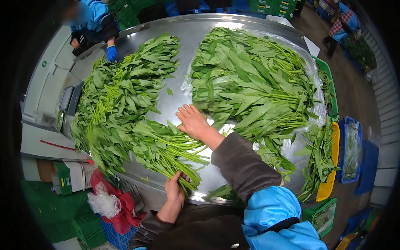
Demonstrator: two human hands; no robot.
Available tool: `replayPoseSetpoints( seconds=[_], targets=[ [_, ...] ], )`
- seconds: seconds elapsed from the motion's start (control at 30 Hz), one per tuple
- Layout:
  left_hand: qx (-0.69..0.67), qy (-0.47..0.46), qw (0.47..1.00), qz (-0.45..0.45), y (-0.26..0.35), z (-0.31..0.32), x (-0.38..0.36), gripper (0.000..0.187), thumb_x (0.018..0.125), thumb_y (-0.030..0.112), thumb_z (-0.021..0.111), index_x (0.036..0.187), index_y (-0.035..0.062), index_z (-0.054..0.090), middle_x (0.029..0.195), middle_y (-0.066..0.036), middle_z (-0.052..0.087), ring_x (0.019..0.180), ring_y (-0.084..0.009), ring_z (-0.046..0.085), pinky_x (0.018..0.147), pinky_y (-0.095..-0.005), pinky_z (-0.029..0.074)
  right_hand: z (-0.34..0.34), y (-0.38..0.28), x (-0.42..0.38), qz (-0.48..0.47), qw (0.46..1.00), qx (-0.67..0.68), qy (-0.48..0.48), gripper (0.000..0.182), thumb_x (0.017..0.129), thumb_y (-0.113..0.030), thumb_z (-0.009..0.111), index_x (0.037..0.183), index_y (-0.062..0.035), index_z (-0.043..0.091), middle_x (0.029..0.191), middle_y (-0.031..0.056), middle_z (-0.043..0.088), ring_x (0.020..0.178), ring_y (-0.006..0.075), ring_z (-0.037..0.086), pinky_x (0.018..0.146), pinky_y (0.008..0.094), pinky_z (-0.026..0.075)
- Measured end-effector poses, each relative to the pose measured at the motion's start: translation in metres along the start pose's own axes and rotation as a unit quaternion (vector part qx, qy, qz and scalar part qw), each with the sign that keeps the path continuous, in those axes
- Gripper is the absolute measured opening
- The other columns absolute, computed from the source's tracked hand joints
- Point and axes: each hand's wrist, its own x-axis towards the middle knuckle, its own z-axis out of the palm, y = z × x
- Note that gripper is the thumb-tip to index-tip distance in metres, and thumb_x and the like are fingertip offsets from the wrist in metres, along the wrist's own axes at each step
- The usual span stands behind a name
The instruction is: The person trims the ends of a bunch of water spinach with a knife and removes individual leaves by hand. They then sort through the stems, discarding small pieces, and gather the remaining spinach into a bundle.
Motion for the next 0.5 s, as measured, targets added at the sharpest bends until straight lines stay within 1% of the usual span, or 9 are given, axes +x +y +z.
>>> replayPoseSetpoints(
  seconds=[0.03, 0.1, 0.13, 0.17, 0.23, 0.27, 0.37, 0.43, 0.5],
  targets=[
    [-0.013, -0.007, 1.000, -0.020, 0.000, -0.001, 0.000, 0.015, 0.087, 0.006, 0.058, 0.100, 0.0000, 0.053, 0.088, -0.010, 0.059, 0.077, -0.0218, 0.056, 0.067, -0.0353, 0.049, 0.006, 0.002, -0.004, -0.003, 1.000, 0.000, -0.001, 0.042, 0.090, -0.039, 0.053, 0.112, -0.0037, 0.057, 0.115, 0.0120, 0.056, 0.118, 0.0299, 0.046, 0.110, 0.0446, 0.024],
    [-0.026, -0.008, 0.999, -0.041, -0.001, -0.005, 0.004, 0.016, 0.088, 0.007, 0.058, 0.101, -0.0008, 0.053, 0.089, -0.011, 0.058, 0.080, -0.0227, 0.056, 0.071, -0.0362, 0.048, -0.009, -0.012, -0.004, 0.060, 0.963, -0.031, -0.260, 0.044, 0.091, -0.043, 0.049, 0.106, -0.0037, 0.062, 0.105, 0.0127, 0.059, 0.113, 0.0281, 0.049, 0.107, 0.0427, 0.029],
    [-0.035, -0.009, 0.997, -0.063, -0.003, -0.009, 0.005, 0.017, 0.088, 0.008, 0.058, 0.102, -0.0015, 0.053, 0.091, -0.012, 0.058, 0.082, -0.0236, 0.056, 0.074, -0.0371, 0.047, -0.017, -0.025, -0.004, 0.080, 0.941, -0.033, -0.329, 0.047, 0.092, -0.046, 0.046, 0.099, -0.0046, 0.066, 0.095, 0.0113, 0.062, 0.106, 0.0261, 0.054, 0.103, 0.0430, 0.031],
    [-0.044, -0.003, 0.997, -0.065, -0.007, -0.011, 0.008, 0.017, 0.088, 0.008, 0.058, 0.102, -0.0015, 0.053, 0.091, -0.012, 0.058, 0.082, -0.0236, 0.056, 0.074, -0.0371, 0.047, -0.021, -0.040, -0.012, 0.119, 0.931, 0.006, -0.344, 0.050, 0.094, -0.048, 0.043, 0.095, -0.0037, 0.066, 0.090, 0.0122, 0.063, 0.094, 0.0282, 0.060, 0.093, 0.0450, 0.040],
    [-0.076, -0.054, 0.992, -0.079, -0.014, -0.016, 0.018, 0.019, 0.088, 0.009, 0.058, 0.103, -0.0030, 0.053, 0.094, -0.013, 0.058, 0.087, -0.0249, 0.056, 0.080, -0.0376, 0.047, -0.032, -0.073, -0.033, 0.276, 0.883, 0.183, -0.333, 0.049, 0.092, -0.045, 0.050, 0.091, 0.0023, 0.062, 0.084, 0.0208, 0.063, 0.081, 0.0368, 0.062, 0.080, 0.0472, 0.046],
    [-0.090, -0.093, 0.987, -0.100, -0.009, -0.016, 0.020, 0.026, 0.088, 0.009, 0.059, 0.111, -0.0016, 0.052, 0.105, -0.013, 0.059, 0.097, -0.0261, 0.058, 0.090, -0.0395, 0.046, -0.034, -0.084, -0.042, 0.274, 0.881, 0.184, -0.339, 0.049, 0.092, -0.045, 0.050, 0.091, 0.0023, 0.062, 0.084, 0.0208, 0.063, 0.081, 0.0368, 0.062, 0.080, 0.0472, 0.046],
    [-0.106, -0.086, 0.984, -0.115, 0.001, -0.008, 0.014, 0.036, 0.086, 0.008, 0.060, 0.120, 0.0016, 0.051, 0.117, -0.011, 0.059, 0.107, -0.0256, 0.057, 0.096, -0.0409, 0.044, -0.038, -0.107, -0.062, 0.335, 0.831, 0.274, -0.349, 0.053, 0.089, -0.048, 0.054, 0.102, 0.0035, 0.056, 0.092, 0.0261, 0.063, 0.088, 0.0392, 0.062, 0.078, 0.0468, 0.048],
    [-0.103, -0.106, 0.981, -0.129, -0.001, -0.022, 0.021, 0.043, 0.084, 0.005, 0.062, 0.126, 0.0045, 0.050, 0.122, -0.009, 0.058, 0.112, -0.0245, 0.056, 0.098, -0.0411, 0.044, -0.038, -0.115, -0.072, 0.355, 0.805, 0.395, -0.265, 0.053, 0.085, -0.042, 0.062, 0.111, 0.0024, 0.051, 0.097, 0.0261, 0.063, 0.092, 0.0383, 0.062, 0.081, 0.0425, 0.048],
    [-0.091, -0.107, 0.988, -0.068, 0.008, -0.022, 0.012, 0.044, 0.081, 0.002, 0.062, 0.123, 0.0033, 0.051, 0.119, -0.009, 0.059, 0.110, -0.0244, 0.057, 0.097, -0.0400, 0.045, -0.049, -0.128, -0.071, 0.336, 0.824, 0.410, -0.200, 0.052, 0.083, -0.038, 0.065, 0.112, 0.0023, 0.051, 0.098, 0.0253, 0.063, 0.094, 0.0367, 0.063, 0.081, 0.0409, 0.048]
  ],
)
